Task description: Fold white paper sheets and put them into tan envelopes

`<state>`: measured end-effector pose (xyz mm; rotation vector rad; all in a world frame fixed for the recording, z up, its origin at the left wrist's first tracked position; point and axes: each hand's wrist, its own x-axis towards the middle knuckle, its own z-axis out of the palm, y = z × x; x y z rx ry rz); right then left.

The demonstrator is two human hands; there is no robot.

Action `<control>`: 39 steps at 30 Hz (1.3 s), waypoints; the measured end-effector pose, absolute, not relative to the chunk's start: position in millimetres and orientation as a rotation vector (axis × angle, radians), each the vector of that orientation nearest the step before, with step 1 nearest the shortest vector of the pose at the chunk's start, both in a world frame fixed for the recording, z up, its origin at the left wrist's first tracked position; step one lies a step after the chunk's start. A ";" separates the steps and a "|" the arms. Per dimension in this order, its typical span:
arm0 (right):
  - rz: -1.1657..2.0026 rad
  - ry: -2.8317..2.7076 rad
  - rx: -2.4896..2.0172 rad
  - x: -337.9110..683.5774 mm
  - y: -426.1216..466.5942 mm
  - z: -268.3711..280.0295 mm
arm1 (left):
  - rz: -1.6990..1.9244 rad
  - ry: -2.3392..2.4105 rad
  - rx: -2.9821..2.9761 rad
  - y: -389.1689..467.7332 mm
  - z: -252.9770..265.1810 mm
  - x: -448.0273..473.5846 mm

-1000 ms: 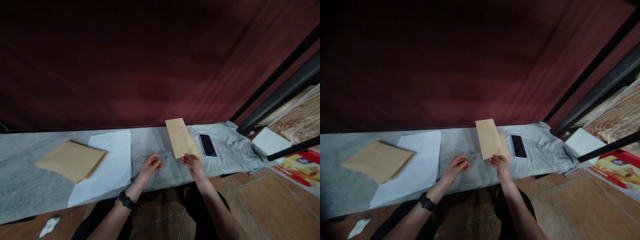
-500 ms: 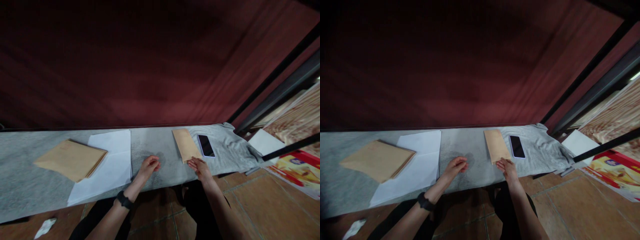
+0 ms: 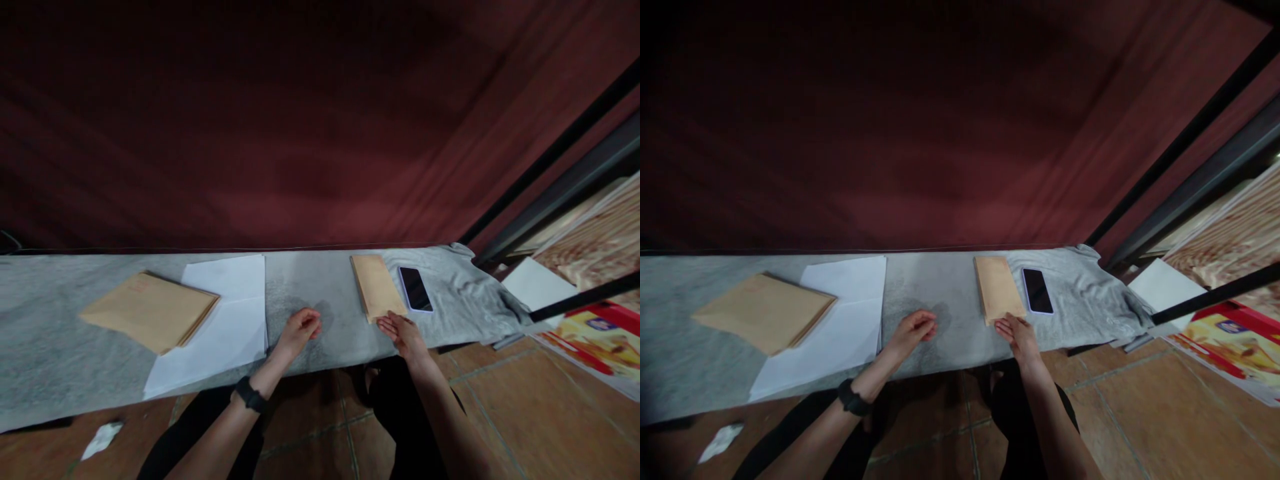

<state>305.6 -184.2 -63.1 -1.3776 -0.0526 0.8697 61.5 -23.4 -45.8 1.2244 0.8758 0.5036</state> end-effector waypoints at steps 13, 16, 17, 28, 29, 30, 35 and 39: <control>1.003 -0.010 -1.473 311.6 -191.3 -57.0 | 0.635 0.923 1.652 -14.2 -49.2 35.8; 1.065 -0.009 -1.519 311.9 -197.2 -55.1 | 0.667 0.975 1.930 -13.0 -44.9 20.8; 1.089 -0.011 -1.552 311.3 -199.3 -55.0 | 0.650 1.008 2.020 -13.2 -42.6 15.0; 1.263 -0.381 -1.527 269.6 -167.1 -46.8 | -0.242 1.579 2.432 -20.2 -10.3 -40.2; 1.286 -0.421 -1.521 264.3 -160.4 -45.7 | -0.265 1.583 2.436 -19.8 -8.7 -41.9; 1.308 -0.462 -1.518 259.1 -153.7 -44.8 | -0.284 1.577 2.443 -19.2 -7.5 -43.2; 1.386 -0.651 -1.569 237.6 -122.8 -40.8 | -0.287 1.467 2.463 -14.1 -6.7 -48.6; 1.416 -0.776 -1.605 226.2 -103.5 -39.2 | -0.141 1.401 2.434 -6.6 -6.1 -57.7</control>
